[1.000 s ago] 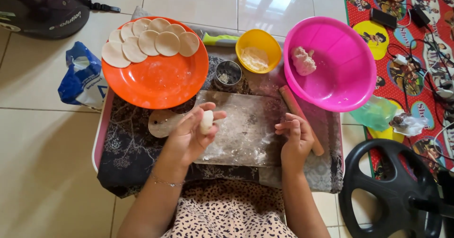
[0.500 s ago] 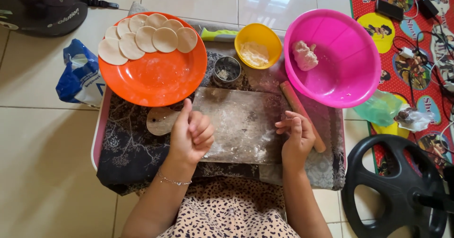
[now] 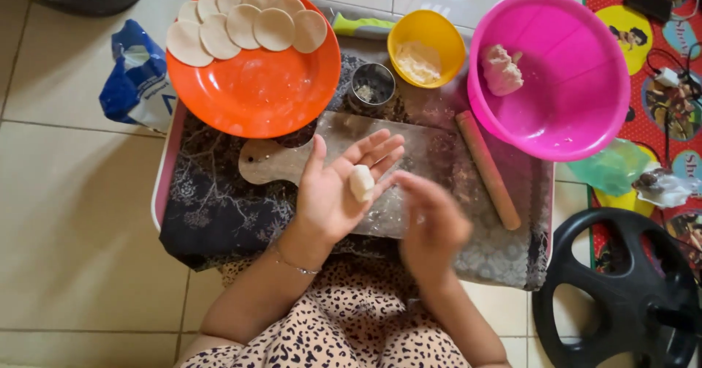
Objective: The person is cutting circular shapes from a flat sheet of dough using a metal cutter and then shaping the dough pieces by hand.
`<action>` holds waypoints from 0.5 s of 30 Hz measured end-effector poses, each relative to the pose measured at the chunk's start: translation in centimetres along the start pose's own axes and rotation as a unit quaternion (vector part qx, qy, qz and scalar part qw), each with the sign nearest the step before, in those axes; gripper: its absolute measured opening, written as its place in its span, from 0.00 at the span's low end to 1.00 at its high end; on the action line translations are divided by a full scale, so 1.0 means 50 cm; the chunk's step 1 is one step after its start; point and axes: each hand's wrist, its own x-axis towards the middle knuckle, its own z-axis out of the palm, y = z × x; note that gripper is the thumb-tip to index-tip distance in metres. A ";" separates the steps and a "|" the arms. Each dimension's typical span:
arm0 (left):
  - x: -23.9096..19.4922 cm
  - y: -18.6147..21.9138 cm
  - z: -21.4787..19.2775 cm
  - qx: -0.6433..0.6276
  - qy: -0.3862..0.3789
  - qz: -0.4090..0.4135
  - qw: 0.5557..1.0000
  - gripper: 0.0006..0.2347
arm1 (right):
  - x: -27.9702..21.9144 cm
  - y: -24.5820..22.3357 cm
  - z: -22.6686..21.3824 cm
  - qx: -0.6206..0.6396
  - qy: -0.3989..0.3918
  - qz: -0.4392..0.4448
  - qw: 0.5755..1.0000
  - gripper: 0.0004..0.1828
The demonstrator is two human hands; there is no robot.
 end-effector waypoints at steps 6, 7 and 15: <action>-0.019 -0.028 0.031 0.130 -0.049 0.052 0.989 0.44 | -0.007 0.009 0.034 0.003 -0.083 -0.053 0.995 0.25; -0.019 -0.025 0.034 0.128 -0.047 0.051 0.989 0.44 | -0.011 0.019 0.032 0.003 -0.084 -0.051 0.995 0.25; -0.019 0.018 0.012 0.246 -0.040 0.221 0.943 0.40 | 0.000 0.162 -0.001 0.590 -0.012 0.480 0.650 0.15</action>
